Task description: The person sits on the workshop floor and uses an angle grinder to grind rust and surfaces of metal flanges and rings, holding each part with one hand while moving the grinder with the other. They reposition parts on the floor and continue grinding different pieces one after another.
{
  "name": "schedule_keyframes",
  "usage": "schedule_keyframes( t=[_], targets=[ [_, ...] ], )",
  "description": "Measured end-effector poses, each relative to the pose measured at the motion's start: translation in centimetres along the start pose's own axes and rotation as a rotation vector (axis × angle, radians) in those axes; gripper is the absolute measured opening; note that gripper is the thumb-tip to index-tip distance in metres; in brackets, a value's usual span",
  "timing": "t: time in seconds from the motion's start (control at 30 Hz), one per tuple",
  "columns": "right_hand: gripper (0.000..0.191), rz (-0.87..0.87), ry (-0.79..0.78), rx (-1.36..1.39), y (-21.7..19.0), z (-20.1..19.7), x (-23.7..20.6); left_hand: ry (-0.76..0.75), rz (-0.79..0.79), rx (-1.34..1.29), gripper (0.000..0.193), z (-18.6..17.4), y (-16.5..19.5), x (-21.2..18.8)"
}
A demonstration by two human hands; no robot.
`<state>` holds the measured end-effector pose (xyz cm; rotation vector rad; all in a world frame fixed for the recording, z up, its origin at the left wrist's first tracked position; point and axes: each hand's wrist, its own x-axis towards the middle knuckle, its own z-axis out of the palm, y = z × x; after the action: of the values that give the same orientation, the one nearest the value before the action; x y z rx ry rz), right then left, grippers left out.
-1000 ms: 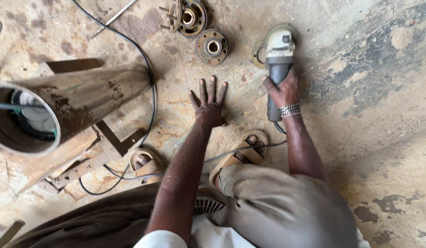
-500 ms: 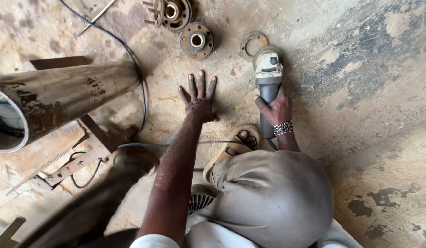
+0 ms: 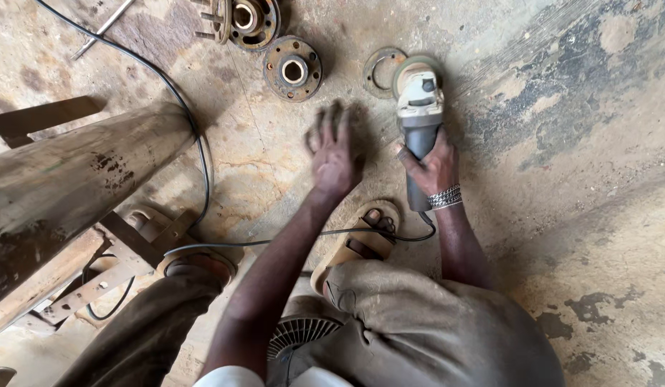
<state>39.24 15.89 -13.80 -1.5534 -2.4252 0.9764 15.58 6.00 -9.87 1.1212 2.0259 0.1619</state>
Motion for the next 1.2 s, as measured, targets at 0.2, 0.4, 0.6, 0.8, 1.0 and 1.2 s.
schedule_keyframes(
  t=[0.2,0.4,0.6,0.8,1.0,1.2],
  targets=[
    [0.085,-0.066,0.016,0.019,1.6,-1.0,3.2,0.266,0.176,-0.256,0.099,0.8,2.1,3.8],
    [0.077,-0.117,-0.059,0.022,1.2,-1.7,4.2,0.278,0.265,-0.291,0.100,0.4,2.0,4.1],
    [0.075,-0.011,-0.051,0.058,-2.5,-2.3,5.0,0.189,0.257,-0.384,0.110,-0.2,1.6,3.9],
    [0.078,0.005,-0.089,-0.078,-4.8,-1.6,4.4,0.176,0.301,-0.596,0.109,-0.2,0.4,4.0],
    [0.076,0.076,-0.021,-0.029,-3.6,-1.1,3.2,0.245,0.346,-0.522,0.111,0.8,-0.1,4.1],
    [0.079,-0.083,0.048,-0.096,-2.5,1.0,3.0,0.233,0.311,-0.625,0.107,1.2,-0.8,4.2]
  ],
)
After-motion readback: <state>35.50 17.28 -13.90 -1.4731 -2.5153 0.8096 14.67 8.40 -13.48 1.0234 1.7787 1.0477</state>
